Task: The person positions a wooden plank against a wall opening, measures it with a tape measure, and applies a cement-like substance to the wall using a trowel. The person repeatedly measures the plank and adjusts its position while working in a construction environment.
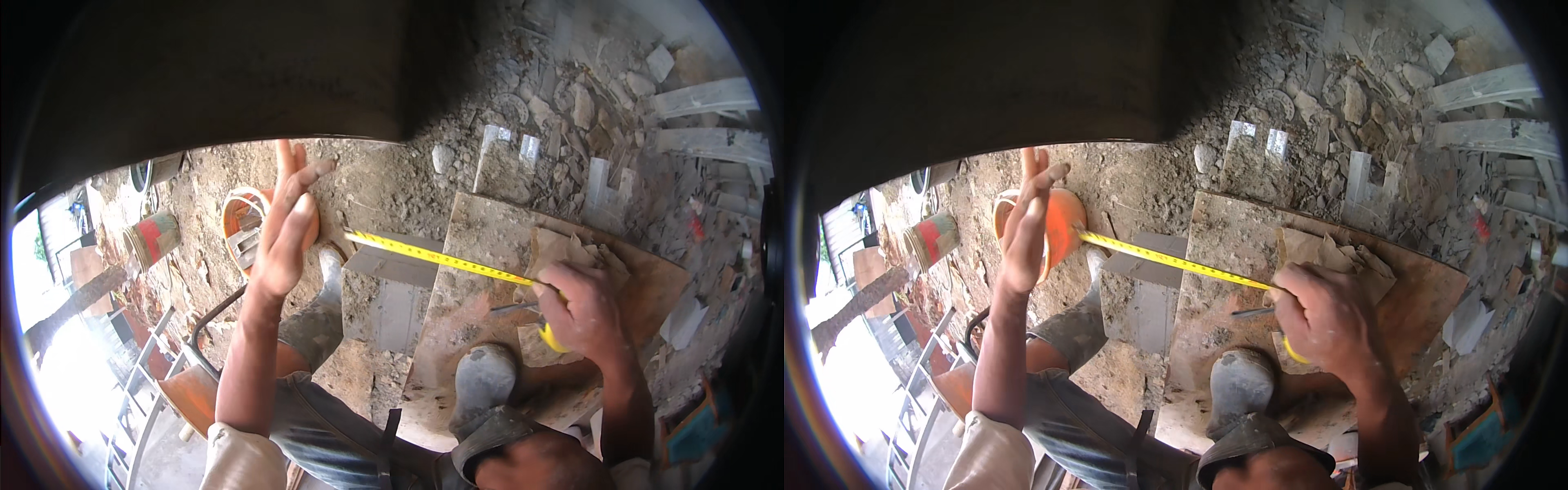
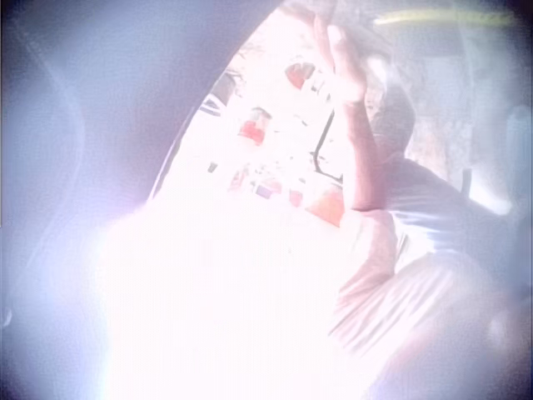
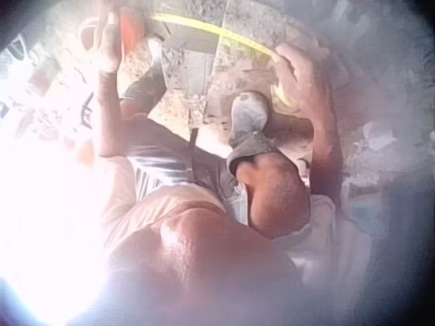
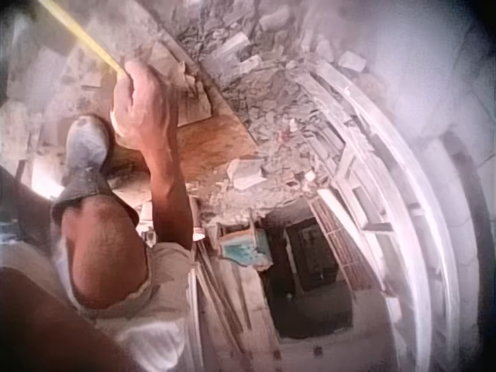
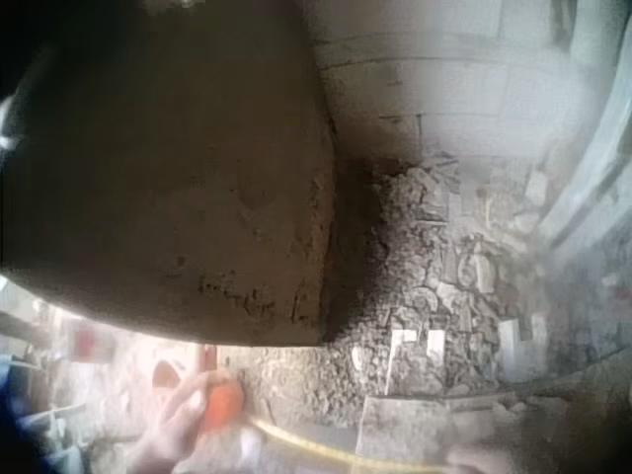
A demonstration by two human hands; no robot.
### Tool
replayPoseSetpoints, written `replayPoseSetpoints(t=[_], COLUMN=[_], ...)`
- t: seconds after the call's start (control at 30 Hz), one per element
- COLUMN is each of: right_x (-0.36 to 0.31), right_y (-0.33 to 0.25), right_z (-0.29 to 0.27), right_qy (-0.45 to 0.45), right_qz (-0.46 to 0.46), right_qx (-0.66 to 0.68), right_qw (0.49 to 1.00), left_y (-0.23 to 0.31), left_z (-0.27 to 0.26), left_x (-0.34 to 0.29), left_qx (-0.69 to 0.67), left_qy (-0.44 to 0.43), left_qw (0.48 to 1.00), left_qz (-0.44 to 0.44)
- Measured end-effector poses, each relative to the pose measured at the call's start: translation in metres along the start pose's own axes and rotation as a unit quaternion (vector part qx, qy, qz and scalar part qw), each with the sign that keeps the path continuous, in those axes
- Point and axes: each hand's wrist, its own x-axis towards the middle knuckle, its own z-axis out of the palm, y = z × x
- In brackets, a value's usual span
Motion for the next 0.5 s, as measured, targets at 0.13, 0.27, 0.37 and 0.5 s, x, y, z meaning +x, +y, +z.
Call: replayPoseSetpoints(t=[0.13, 0.27, 0.37, 0.5], right_x=[-0.020, -0.023, -0.002, 0.036], right_y=[-0.021, -0.064, -0.098, -0.133], right_z=[-0.026, -0.051, -0.050, -0.028], right_qy=[0.117, 0.158, 0.174, 0.178], right_qz=[-0.108, -0.206, -0.285, -0.333], right_qx=[-0.081, -0.227, -0.312, -0.355], right_qw=[0.984, 0.939, 0.890, 0.855], left_y=[-0.014, -0.008, -0.002, 0.003], left_z=[0.031, 0.051, 0.051, 0.034], left_x=[0.011, 0.018, 0.030, 0.030], left_qx=[-0.083, -0.149, -0.316, -0.444], left_qy=[0.089, 0.251, 0.315, 0.290], left_qw=[0.992, 0.956, 0.895, 0.847], left_qz=[0.045, 0.031, 0.020, -0.030])
